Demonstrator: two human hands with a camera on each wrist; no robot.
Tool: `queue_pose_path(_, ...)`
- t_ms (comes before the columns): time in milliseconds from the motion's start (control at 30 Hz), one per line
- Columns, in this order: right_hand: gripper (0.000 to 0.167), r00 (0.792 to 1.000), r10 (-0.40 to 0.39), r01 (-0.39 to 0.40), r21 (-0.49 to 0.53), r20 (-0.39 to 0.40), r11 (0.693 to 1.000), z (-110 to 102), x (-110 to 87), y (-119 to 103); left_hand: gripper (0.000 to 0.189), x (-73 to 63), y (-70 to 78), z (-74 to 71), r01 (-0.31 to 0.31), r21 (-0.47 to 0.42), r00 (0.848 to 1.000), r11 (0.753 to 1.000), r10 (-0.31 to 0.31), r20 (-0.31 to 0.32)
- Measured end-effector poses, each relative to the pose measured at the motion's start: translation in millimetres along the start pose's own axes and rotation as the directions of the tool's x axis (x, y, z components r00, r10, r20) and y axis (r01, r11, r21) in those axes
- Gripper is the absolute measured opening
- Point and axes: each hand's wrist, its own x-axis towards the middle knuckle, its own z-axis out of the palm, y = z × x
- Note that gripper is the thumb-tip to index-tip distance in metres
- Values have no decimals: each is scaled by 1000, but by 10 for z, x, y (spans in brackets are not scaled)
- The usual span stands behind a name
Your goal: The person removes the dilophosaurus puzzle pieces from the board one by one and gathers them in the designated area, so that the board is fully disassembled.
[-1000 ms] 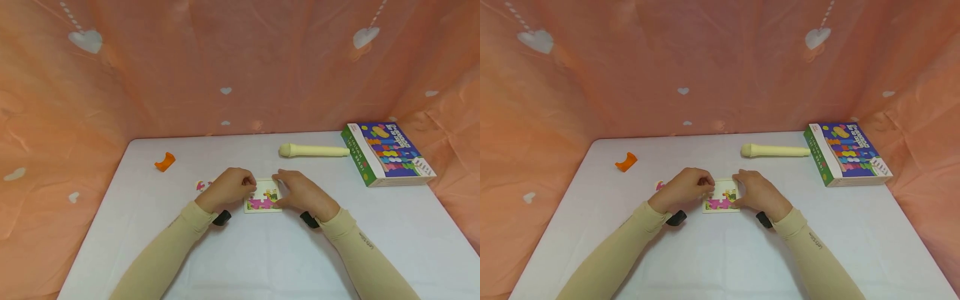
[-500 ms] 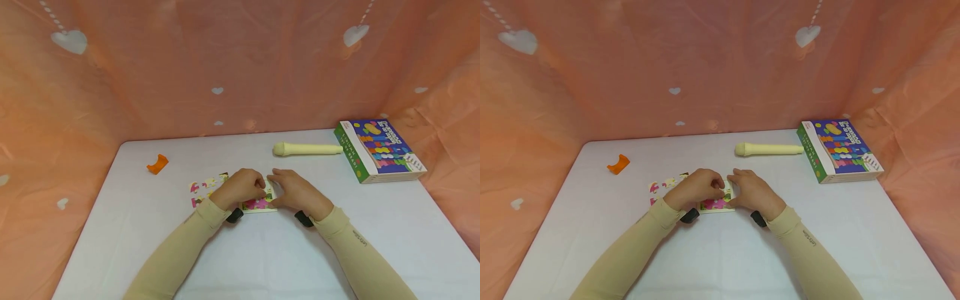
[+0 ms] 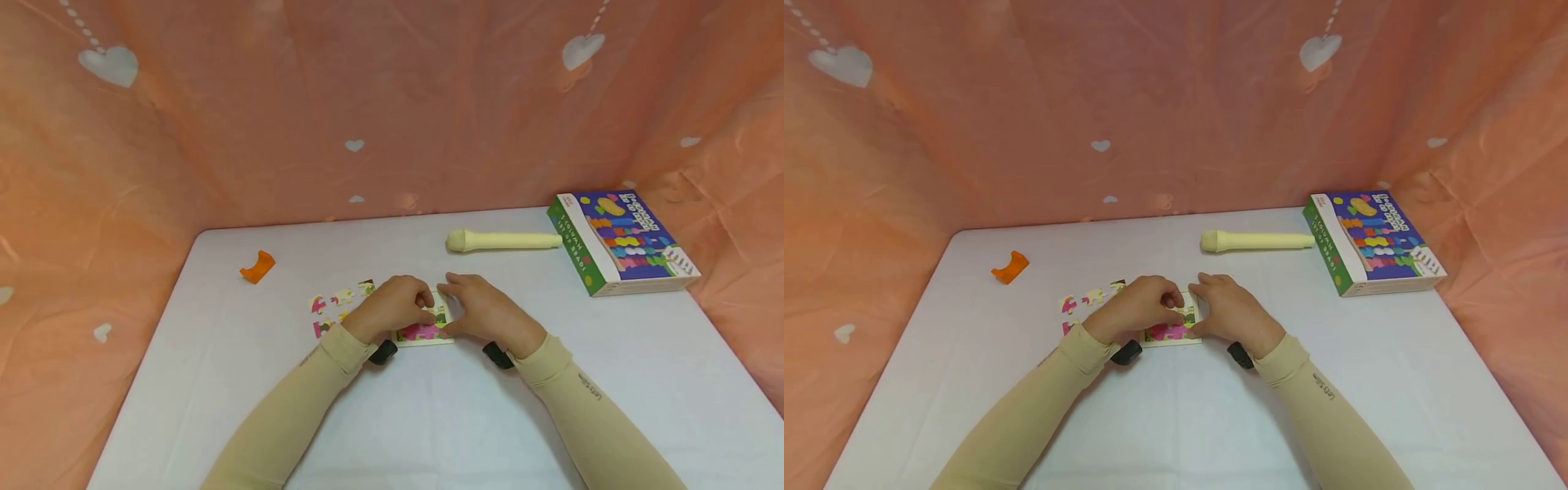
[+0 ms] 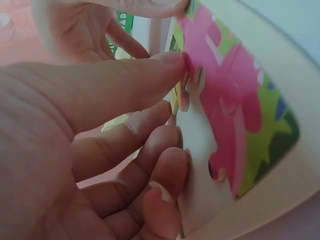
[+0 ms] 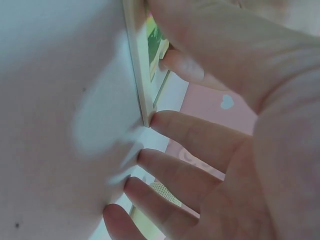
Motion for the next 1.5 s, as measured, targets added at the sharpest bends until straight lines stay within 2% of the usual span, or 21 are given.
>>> queue_pose_path(467, 86, 1000, 6, -6, -2, -6, 1000, 8, -15, 12, 22, 14, 31, 50, 23, 27, 1000, 999, -23, 3)
queue_pose_path(733, 86, 1000, 1, -1, -3, -15, 1000, 14, -20, 21, 21, 14, 49, 52, 10, 8, 1000, 1000, -10, -19)
queue_pose_path(1000, 86, 1000, 9, -9, 16, -7, 1000, 5, -26, 13, 10, 7, 35, 54, -18, -40, 998, 999, 16, -56)
queue_pose_path(1267, 83, 1000, 1, -1, 14, 1, 1000, -12, -17, -1, 11, 9, 31, 43, -22, 4, 997, 1000, 22, -74)
queue_pose_path(1500, 83, 1000, 6, -6, 19, 4, 1000, -9, -8, -14, 10, 2, 24, 40, -33, 1, 996, 999, 33, -81)
